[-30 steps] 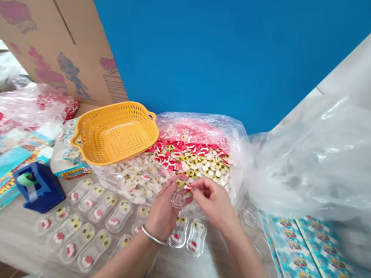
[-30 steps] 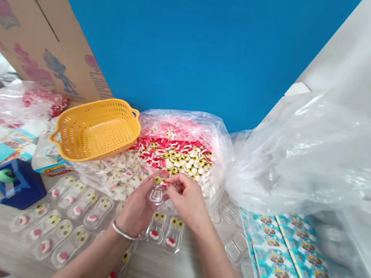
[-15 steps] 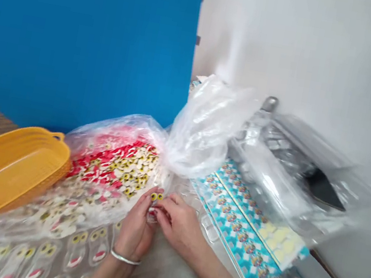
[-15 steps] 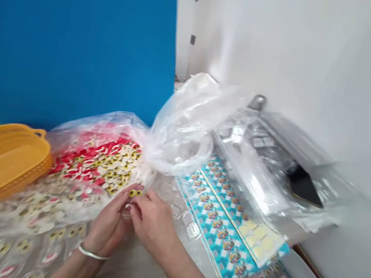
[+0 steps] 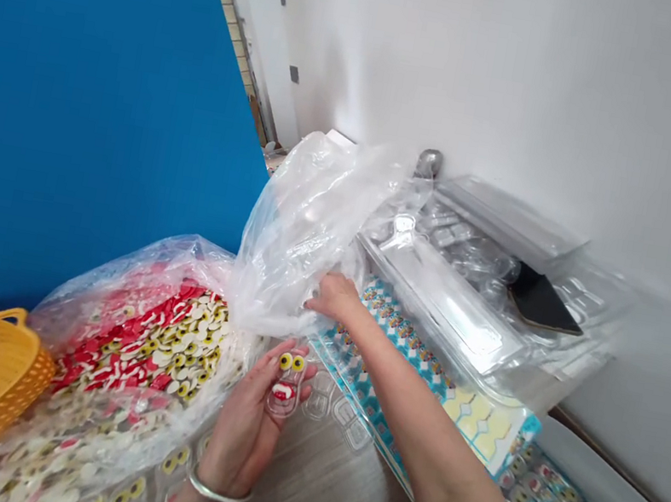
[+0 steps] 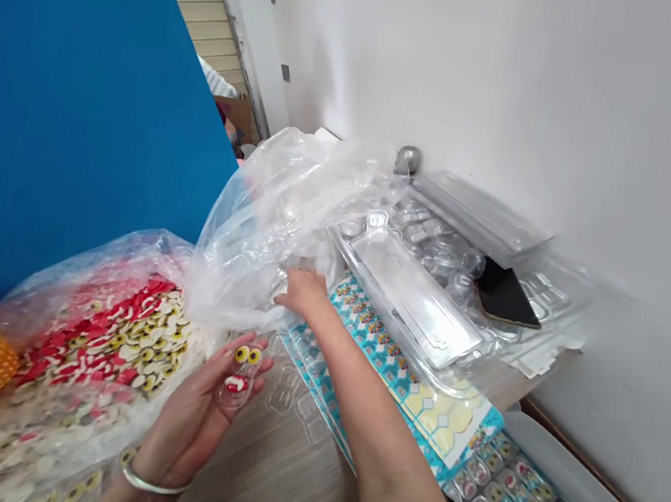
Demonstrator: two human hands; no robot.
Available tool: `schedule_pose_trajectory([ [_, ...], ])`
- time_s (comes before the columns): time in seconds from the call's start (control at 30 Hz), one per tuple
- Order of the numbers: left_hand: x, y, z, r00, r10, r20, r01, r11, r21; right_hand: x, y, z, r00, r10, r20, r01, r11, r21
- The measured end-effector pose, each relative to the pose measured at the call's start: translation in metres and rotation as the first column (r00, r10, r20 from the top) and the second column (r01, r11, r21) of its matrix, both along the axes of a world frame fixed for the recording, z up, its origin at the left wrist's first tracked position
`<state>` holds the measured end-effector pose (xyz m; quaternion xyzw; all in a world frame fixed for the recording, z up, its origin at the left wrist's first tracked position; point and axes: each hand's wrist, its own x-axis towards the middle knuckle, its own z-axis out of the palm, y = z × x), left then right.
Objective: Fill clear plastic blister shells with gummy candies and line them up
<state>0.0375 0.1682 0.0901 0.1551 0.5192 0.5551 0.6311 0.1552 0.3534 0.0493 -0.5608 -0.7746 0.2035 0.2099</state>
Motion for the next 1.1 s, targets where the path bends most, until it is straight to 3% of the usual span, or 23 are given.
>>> schedule_pose_trajectory([
  [0.13,-0.007,-0.006,-0.007,0.999,0.036,-0.02,-0.037,0.998,-0.044,-0.007,0.009,-0.016,0.999,-0.023,-0.033,0.022,1.0,-0.016],
  [0.3,-0.013,-0.01,-0.018,0.998,0.055,-0.022,-0.057,0.995,-0.081,0.005,0.005,-0.024,0.963,-0.128,-0.238,0.133,0.991,0.005],
  [0.5,-0.006,-0.012,-0.019,0.999,0.035,0.004,-0.034,0.997,-0.068,0.021,-0.002,-0.023,0.827,-0.214,-0.52,0.238,0.971,-0.022],
  [0.7,-0.001,-0.022,-0.014,0.999,0.004,0.036,-0.001,0.996,-0.085,0.021,-0.009,-0.023,0.662,-0.273,-0.698,0.21,0.962,-0.177],
  [0.9,-0.004,-0.028,-0.014,0.999,-0.021,0.027,0.024,0.996,-0.089,0.021,-0.025,-0.014,0.532,-0.301,-0.791,0.202,0.953,-0.226],
  [1.0,-0.004,-0.029,-0.016,0.998,-0.058,0.037,0.061,0.993,-0.097,0.024,-0.04,-0.011,0.484,-0.283,-0.828,0.205,0.957,-0.207],
  [1.1,-0.001,-0.03,-0.019,0.995,-0.096,0.038,0.099,0.99,-0.103,0.03,-0.049,-0.01,0.522,-0.236,-0.819,0.245,0.962,-0.121],
])
